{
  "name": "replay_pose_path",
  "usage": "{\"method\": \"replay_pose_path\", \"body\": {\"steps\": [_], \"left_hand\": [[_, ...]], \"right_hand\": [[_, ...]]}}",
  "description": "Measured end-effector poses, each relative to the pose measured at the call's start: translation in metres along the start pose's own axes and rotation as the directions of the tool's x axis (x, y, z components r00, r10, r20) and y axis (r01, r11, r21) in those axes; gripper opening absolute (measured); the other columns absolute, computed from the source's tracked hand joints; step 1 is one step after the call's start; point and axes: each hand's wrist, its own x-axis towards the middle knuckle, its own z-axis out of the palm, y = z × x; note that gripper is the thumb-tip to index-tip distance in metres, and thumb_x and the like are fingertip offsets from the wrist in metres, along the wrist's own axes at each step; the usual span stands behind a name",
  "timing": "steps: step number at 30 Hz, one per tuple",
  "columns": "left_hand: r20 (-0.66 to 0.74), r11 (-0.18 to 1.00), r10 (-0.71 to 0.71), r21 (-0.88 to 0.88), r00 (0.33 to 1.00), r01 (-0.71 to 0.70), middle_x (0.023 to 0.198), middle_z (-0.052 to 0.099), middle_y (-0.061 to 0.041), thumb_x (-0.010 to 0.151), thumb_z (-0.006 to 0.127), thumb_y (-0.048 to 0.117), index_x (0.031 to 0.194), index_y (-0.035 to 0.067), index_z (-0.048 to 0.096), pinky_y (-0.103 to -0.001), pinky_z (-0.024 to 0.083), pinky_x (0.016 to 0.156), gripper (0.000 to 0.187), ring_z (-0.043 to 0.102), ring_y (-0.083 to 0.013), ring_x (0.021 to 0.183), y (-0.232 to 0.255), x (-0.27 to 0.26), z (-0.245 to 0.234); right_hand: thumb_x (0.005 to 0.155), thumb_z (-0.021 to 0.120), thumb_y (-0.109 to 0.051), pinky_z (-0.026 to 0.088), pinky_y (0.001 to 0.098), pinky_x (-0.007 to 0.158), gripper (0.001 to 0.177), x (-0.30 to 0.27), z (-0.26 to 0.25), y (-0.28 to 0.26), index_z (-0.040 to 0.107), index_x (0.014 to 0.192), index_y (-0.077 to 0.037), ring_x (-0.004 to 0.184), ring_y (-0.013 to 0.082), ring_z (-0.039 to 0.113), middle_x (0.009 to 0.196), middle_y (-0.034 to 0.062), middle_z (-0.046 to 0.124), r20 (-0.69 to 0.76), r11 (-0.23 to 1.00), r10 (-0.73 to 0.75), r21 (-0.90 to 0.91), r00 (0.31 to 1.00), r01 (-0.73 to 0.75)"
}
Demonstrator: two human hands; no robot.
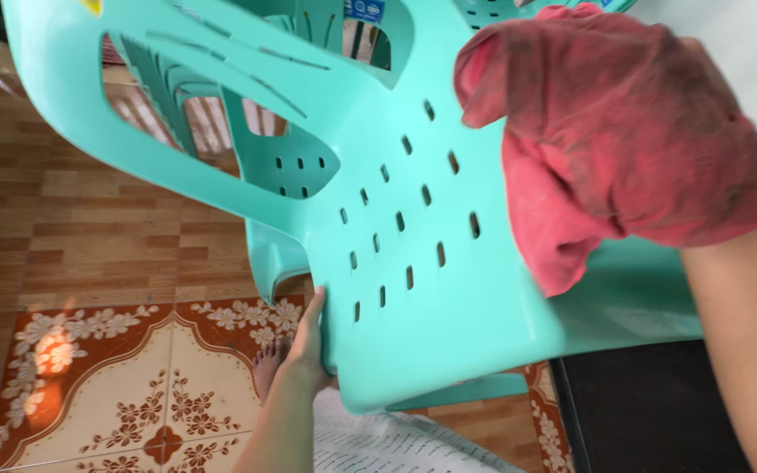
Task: The person wipes the surfaces of stacked teal plastic chairs using a pink cloth. They lift and rotate individual chairs to clean the seat, backrest, and legs, then place them back in the stack.
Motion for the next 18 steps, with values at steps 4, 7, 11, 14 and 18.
{"method": "replay_pose_path", "body": {"steps": [4, 7, 11, 14, 18], "left_hand": [[-0.025, 0.964, 0.245, 0.113, 0.969, -0.24, 0.143, 0.063, -0.021, 0.085, 0.056, 0.065, 0.145, 0.002, 0.051, -0.048, 0.051, 0.106, 0.087, 0.064, -0.0329, 0.128, 0.035, -0.04, -0.021], [-0.051, 0.94, 0.316, 0.151, 0.947, -0.305, 0.138, 0.067, -0.026, 0.085, 0.061, 0.061, 0.141, -0.006, 0.055, -0.046, 0.053, 0.105, 0.087, 0.067, -0.0349, 0.125, 0.049, -0.062, -0.04], [-0.187, 0.94, 0.281, 0.253, 0.941, -0.23, 0.136, 0.067, -0.026, 0.086, 0.062, 0.06, 0.14, -0.008, 0.056, -0.047, 0.05, 0.107, 0.087, 0.066, -0.0365, 0.125, 0.058, -0.087, -0.025], [-0.14, 0.931, 0.33, 0.212, 0.934, -0.297, 0.137, 0.065, -0.026, 0.085, 0.066, 0.056, 0.14, -0.01, 0.053, -0.046, 0.051, 0.108, 0.087, 0.066, -0.0361, 0.126, 0.066, -0.113, -0.004], [-0.182, 0.89, 0.412, 0.29, 0.893, -0.351, 0.133, 0.068, -0.03, 0.087, 0.065, 0.054, 0.136, -0.012, 0.057, -0.044, 0.051, 0.104, 0.082, 0.07, -0.0385, 0.121, 0.093, -0.151, 0.012]], "right_hand": [[0.085, 0.07, -0.005, 0.048, 0.0295, 0.084, 0.021, -0.003, -0.006, -0.005, 0.063, 0.103, -0.013, 0.076, 0.0168, 0.057, 0.075, -0.0029, 0.061, 0.046, 0.991, 0.129, -0.038, 0.991, -0.127], [0.079, 0.066, -0.01, 0.046, 0.0306, 0.082, 0.021, -0.005, -0.007, 0.002, 0.062, 0.099, -0.012, 0.072, 0.0165, 0.057, 0.077, 0.0016, 0.062, 0.033, 0.996, -0.034, 0.085, 0.999, 0.031], [0.081, 0.066, -0.011, 0.047, 0.0304, 0.084, 0.02, -0.008, -0.015, 0.017, 0.062, 0.1, -0.012, 0.074, 0.016, 0.058, 0.079, 0.0015, 0.063, 0.061, 0.994, -0.028, 0.106, 0.998, 0.022], [0.082, 0.066, -0.011, 0.047, 0.0303, 0.085, 0.02, 0.002, -0.019, 0.027, 0.062, 0.101, -0.012, 0.076, 0.0157, 0.058, 0.081, 0.0014, 0.063, 0.073, 0.995, 0.064, 0.07, 0.995, -0.069], [0.084, 0.066, -0.011, 0.047, 0.0302, 0.086, 0.019, 0.013, -0.012, 0.021, 0.062, 0.102, -0.011, 0.078, 0.0152, 0.059, 0.084, 0.0013, 0.063, 0.155, 0.994, 0.103, 0.025, 0.982, -0.108]]}}
